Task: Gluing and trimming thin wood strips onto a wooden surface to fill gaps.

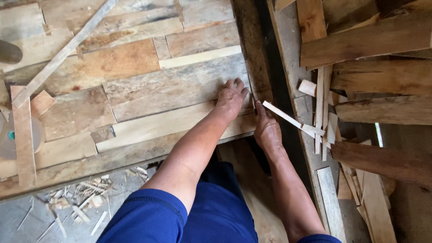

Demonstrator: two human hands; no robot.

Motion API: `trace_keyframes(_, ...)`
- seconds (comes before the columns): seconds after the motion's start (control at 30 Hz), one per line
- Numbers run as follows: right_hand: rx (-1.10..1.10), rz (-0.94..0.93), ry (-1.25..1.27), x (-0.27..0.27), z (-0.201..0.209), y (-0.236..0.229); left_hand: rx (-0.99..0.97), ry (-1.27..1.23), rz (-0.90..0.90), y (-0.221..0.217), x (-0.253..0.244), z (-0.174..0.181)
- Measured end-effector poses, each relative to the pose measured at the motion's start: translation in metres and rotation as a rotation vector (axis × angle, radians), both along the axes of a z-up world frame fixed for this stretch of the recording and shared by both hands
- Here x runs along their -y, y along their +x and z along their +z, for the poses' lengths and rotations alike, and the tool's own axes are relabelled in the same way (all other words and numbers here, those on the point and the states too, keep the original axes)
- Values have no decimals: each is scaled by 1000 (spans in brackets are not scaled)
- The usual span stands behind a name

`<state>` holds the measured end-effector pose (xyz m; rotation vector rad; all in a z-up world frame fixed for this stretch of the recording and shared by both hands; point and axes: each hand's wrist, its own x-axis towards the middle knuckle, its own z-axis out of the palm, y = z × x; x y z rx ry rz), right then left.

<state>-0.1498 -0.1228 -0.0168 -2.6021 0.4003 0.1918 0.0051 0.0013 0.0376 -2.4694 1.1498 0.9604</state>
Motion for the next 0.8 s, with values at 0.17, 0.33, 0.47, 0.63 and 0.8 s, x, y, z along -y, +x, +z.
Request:
trace_keyframes(0.17, -68, -89, -9, -10, 26, -23, 38, 24, -60, 2, 1, -7)
trace_keyframes(0.33, 4, -118, -97, -10, 16, -26, 21, -135, 41, -2, 0, -44)
trace_keyframes(0.47, 15, -79, -202, -5, -15, -19, 27, -106, 50, 0, 6, -42)
trace_keyframes(0.63, -99, -78, -261, -10, -22, -14, 44, 54, -63, 3, 14, -27)
trace_keyframes(0.8, -186, -112, -251, -14, -16, -9, 106, 127, -135, 5, 19, -31)
